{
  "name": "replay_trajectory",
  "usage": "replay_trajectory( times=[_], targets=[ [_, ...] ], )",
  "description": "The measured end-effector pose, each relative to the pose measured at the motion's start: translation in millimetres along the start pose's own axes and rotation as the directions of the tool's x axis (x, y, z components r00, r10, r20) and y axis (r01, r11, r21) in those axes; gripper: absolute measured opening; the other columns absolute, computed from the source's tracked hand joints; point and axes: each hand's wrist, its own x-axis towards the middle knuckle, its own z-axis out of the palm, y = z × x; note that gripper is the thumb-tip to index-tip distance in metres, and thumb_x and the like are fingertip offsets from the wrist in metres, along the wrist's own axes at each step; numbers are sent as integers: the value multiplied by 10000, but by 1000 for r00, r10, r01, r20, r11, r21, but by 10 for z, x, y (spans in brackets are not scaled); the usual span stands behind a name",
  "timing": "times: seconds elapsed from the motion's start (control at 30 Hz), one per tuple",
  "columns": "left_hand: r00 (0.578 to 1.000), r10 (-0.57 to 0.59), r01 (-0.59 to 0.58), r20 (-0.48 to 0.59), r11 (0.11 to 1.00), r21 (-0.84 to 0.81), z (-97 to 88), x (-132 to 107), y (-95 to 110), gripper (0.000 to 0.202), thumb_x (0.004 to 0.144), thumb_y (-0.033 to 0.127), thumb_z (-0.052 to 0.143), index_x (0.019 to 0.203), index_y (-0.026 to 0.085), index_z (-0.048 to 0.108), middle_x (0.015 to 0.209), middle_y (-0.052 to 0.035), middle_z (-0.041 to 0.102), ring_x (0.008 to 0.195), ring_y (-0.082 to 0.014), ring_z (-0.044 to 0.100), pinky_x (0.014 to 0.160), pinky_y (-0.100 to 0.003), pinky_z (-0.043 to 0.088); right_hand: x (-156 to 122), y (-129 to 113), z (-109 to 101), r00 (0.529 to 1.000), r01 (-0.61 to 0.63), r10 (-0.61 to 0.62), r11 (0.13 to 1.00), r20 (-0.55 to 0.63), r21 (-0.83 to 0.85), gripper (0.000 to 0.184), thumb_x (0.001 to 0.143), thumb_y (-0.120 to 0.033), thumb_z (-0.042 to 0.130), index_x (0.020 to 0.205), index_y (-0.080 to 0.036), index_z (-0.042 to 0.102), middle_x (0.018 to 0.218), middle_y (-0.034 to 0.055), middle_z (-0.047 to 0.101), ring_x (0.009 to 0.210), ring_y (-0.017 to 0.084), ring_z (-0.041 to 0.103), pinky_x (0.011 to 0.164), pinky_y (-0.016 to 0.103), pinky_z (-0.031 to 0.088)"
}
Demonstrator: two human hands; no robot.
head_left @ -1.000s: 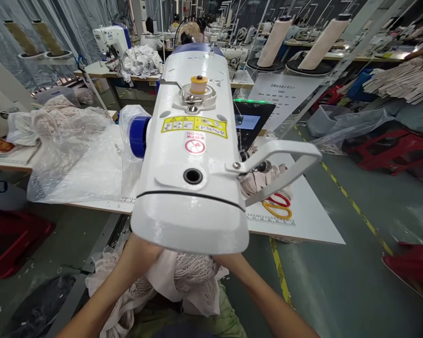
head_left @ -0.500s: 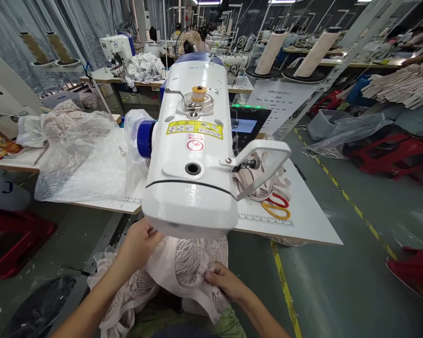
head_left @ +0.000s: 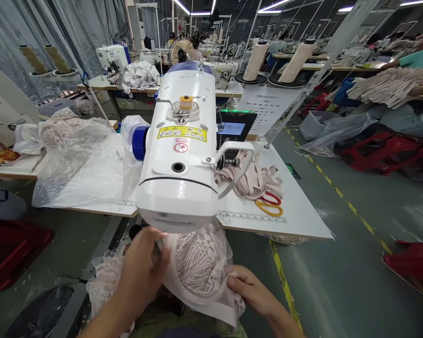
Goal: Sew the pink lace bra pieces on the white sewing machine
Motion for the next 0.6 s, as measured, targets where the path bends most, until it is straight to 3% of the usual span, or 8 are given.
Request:
replay_trajectory(
  times=[0.03, 0.1, 0.17, 0.2, 0.3, 0.37, 0.47, 0.6],
  targets=[
    [988, 148, -150, -51, 988, -33, 37, -54, 119, 210, 945, 230, 512, 1146, 185, 555, 1063, -113, 655, 1013, -217, 633, 797, -301, 542, -1, -107, 17, 998, 45, -42, 997, 39, -60, 522, 916, -624, 533, 686, -162, 613, 615, 11, 529, 588, 146, 484, 604, 259, 423],
    [875, 472, -479, -103, 876, -54, 137, -140, 351, 247, 953, 214, 516, 1192, 161, 545, 1166, -130, 652, 1196, -211, 571, 1000, -313, 489, 1, -374, 94, 976, 169, -137, 967, 172, -192, 501, 963, -555, 474, 680, -165, 614, 614, 10, 534, 592, 143, 495, 615, 253, 421],
    [736, 677, -677, -29, 735, -31, 249, -197, 508, 301, 958, 229, 536, 1254, 172, 528, 1232, -121, 658, 1261, -213, 544, 1088, -342, 428, -9, -668, 218, 919, 295, -174, 899, 354, -325, 431, 977, -459, 449, 706, -177, 630, 680, 28, 603, 672, 164, 557, 677, 262, 443],
    [707, 704, -703, 64, 710, -37, 300, -218, 541, 330, 944, 267, 573, 1261, 183, 532, 1195, -109, 686, 1205, -224, 591, 1068, -358, 444, -20, -804, 288, 890, 330, -148, 861, 431, -387, 382, 972, -413, 456, 727, -185, 639, 734, 38, 643, 734, 178, 589, 712, 267, 451],
    [762, 432, -453, 482, 888, -80, 391, -259, 471, 341, 821, 412, 710, 1059, 178, 640, 838, -49, 745, 754, -213, 702, 735, -293, 540, -68, -1078, 466, 885, 294, 14, 758, 465, -583, 280, 974, -298, 466, 782, -202, 644, 830, 35, 694, 806, 181, 623, 741, 259, 447],
    [727, 169, -154, 666, 985, -82, 390, -267, 352, 233, 815, 408, 708, 868, 188, 653, 684, 8, 701, 588, -156, 647, 545, -225, 438, -88, -1125, 518, 931, 201, 67, 724, 358, -659, 229, 989, -249, 441, 881, -210, 639, 858, 21, 692, 786, 165, 615, 725, 249, 432],
    [759, 61, 7, 648, 995, -102, 337, -253, 208, 168, 893, 263, 604, 744, 187, 612, 645, 37, 663, 539, -94, 570, 492, -212, 293, -61, -1049, 504, 982, 62, 71, 755, 175, -653, 176, 978, -236, 461, 1126, -212, 553, 852, -5, 674, 728, 144, 583, 688, 239, 409],
    [852, 154, -181, 500, 983, 5, 270, -219, 151, 328, 959, 258, 452, 665, 180, 575, 530, 6, 589, 448, -108, 438, 486, -283, 167, 95, -899, 451, 996, -25, 69, 803, 51, -596, 97, 907, -223, 568, 995, -211, 606, 732, -46, 629, 629, 118, 519, 599, 221, 345]
  ],
)
